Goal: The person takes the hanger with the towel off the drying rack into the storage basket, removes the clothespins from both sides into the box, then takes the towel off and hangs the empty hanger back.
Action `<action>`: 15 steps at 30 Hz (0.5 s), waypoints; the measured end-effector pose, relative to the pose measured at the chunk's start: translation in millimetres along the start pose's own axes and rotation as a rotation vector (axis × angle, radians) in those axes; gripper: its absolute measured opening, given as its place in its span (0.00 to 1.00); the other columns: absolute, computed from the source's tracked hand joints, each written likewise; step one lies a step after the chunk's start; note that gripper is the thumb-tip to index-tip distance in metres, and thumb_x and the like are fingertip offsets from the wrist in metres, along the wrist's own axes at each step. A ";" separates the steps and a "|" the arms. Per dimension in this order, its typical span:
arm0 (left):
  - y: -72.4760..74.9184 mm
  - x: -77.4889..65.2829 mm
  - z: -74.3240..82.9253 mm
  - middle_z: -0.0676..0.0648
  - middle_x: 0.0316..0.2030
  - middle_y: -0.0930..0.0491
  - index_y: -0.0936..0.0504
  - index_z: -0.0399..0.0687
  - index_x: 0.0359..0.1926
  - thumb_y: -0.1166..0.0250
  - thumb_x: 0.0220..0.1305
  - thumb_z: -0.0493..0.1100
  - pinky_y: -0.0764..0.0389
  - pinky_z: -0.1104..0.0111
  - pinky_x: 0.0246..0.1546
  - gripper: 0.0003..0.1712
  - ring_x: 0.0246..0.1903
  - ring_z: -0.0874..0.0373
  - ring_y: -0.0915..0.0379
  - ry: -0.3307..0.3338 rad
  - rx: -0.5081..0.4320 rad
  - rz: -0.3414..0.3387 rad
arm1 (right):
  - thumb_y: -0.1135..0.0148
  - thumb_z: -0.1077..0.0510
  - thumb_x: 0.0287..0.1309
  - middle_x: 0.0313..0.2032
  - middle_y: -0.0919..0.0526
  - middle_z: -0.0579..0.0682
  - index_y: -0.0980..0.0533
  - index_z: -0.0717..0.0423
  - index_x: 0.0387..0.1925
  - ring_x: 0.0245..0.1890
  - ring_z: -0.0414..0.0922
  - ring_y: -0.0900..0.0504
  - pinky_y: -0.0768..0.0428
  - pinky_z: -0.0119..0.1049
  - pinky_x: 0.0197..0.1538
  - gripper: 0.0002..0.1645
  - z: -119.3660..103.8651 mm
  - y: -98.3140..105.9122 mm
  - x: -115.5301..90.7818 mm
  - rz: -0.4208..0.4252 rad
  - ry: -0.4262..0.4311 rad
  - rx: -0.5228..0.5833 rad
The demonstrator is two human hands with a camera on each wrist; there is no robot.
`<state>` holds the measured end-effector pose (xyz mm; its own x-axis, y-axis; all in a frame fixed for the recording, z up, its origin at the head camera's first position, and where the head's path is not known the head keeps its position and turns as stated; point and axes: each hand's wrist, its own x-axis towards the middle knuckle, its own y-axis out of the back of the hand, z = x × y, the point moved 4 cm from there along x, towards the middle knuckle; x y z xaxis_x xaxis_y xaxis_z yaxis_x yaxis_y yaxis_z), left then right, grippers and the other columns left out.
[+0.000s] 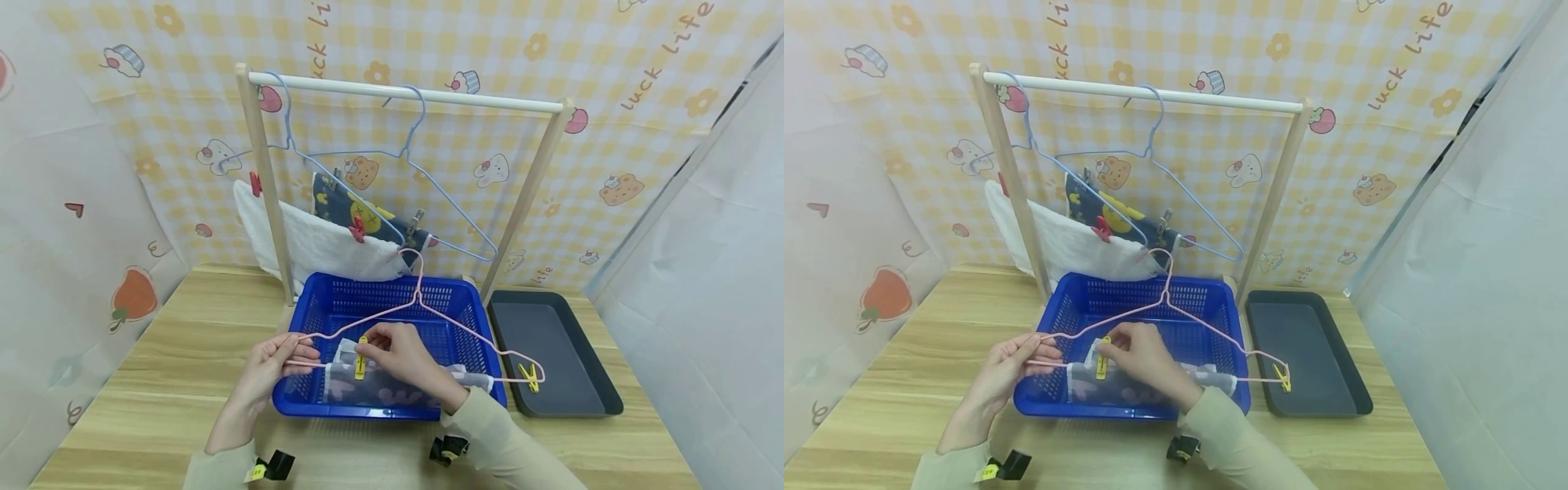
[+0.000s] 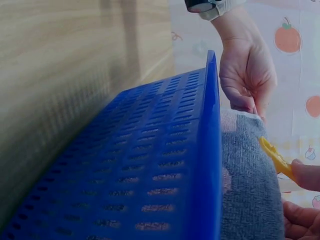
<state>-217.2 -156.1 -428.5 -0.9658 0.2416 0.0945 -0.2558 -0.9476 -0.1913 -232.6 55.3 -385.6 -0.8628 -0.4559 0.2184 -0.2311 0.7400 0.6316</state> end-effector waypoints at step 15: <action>-1.7 -0.1 2.5 0.51 0.30 0.16 0.23 0.43 0.39 0.55 0.74 0.41 0.17 0.71 0.32 0.14 0.32 0.60 0.18 -0.020 -0.011 0.021 | 0.34 0.59 0.55 0.22 0.19 0.53 0.20 0.63 0.29 0.20 0.40 0.23 0.24 0.28 0.22 0.09 3.5 3.9 -0.5 0.145 -0.051 0.250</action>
<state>-216.6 -155.0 -425.7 -0.9700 0.2170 0.1099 -0.2357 -0.9500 -0.2047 -234.7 60.1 -385.8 -0.9148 -0.3157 0.2518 -0.2017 0.8974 0.3924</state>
